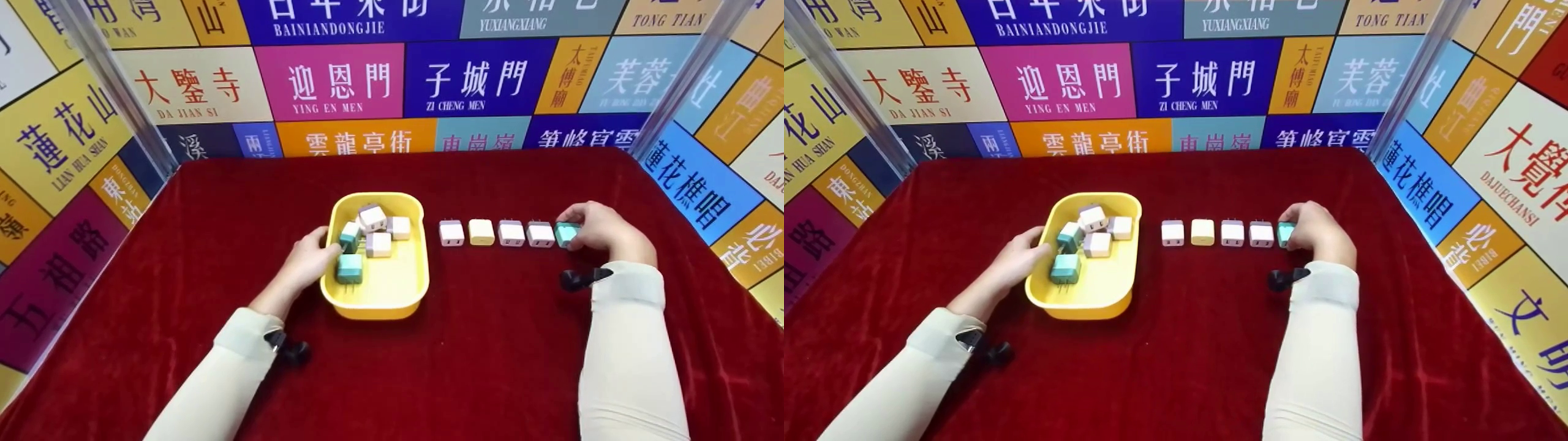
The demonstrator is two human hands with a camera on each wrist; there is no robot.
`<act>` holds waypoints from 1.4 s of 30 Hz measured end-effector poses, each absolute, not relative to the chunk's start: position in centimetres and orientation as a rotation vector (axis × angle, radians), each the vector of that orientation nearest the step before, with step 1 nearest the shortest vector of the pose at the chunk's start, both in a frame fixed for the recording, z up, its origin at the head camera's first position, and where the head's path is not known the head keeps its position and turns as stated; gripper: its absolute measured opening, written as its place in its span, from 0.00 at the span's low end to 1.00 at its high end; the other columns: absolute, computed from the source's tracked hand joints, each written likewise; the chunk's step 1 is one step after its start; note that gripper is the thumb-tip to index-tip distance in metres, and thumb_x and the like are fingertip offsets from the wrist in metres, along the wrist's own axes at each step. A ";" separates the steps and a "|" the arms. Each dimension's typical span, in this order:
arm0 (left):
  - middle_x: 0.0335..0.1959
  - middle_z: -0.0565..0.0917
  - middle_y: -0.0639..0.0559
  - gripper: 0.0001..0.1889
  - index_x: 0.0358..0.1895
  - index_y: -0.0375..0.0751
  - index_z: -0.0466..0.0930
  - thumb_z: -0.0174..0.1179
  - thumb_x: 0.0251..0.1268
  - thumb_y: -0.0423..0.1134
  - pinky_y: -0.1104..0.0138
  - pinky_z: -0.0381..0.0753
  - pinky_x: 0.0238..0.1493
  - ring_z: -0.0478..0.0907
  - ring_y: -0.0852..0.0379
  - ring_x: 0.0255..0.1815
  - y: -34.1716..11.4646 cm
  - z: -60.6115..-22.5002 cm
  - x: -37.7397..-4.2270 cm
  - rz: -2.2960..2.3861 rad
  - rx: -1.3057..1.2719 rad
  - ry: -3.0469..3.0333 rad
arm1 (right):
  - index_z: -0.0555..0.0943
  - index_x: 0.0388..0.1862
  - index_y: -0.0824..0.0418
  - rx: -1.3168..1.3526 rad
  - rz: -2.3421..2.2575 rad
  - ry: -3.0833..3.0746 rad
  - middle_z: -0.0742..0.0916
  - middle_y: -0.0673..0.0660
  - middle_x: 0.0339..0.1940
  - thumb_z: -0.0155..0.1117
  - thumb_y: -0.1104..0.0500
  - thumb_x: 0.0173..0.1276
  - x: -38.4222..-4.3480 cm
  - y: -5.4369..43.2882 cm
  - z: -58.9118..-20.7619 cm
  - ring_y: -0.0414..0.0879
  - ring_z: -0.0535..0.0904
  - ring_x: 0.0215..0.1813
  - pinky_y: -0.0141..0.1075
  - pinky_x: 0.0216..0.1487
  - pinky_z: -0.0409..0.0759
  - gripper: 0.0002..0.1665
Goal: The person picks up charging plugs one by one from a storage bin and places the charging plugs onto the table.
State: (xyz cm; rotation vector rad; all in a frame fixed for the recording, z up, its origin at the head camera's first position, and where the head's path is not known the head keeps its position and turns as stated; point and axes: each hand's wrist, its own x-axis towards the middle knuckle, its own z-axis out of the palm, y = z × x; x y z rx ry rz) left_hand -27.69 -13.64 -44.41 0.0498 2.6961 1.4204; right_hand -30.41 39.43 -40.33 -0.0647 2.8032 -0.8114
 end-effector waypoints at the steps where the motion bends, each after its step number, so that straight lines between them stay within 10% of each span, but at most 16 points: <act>1: 0.64 0.83 0.39 0.30 0.74 0.38 0.75 0.54 0.69 0.41 0.53 0.76 0.67 0.78 0.46 0.62 -13.6 -44.4 -27.7 1.424 0.051 2.695 | 0.82 0.63 0.69 -0.065 -0.809 2.803 0.81 0.72 0.60 0.71 0.72 0.64 -30.4 39.4 -40.3 0.63 0.75 0.53 0.43 0.47 0.80 0.27; 29: 0.65 0.82 0.39 0.31 0.75 0.39 0.74 0.54 0.68 0.41 0.54 0.76 0.67 0.78 0.46 0.62 -13.6 -44.4 -27.7 1.441 0.042 2.673 | 0.79 0.67 0.69 -0.072 -0.793 2.791 0.78 0.77 0.65 0.70 0.71 0.65 -30.2 39.1 -38.9 0.68 0.73 0.59 0.51 0.54 0.81 0.30; 42: 0.63 0.83 0.39 0.30 0.74 0.39 0.74 0.53 0.68 0.41 0.54 0.77 0.66 0.78 0.46 0.61 -13.7 -44.4 -27.7 1.457 0.058 2.670 | 0.78 0.67 0.72 -0.155 -0.727 2.908 0.81 0.77 0.64 0.67 0.56 0.76 -30.2 37.4 -36.6 0.70 0.75 0.65 0.64 0.66 0.74 0.28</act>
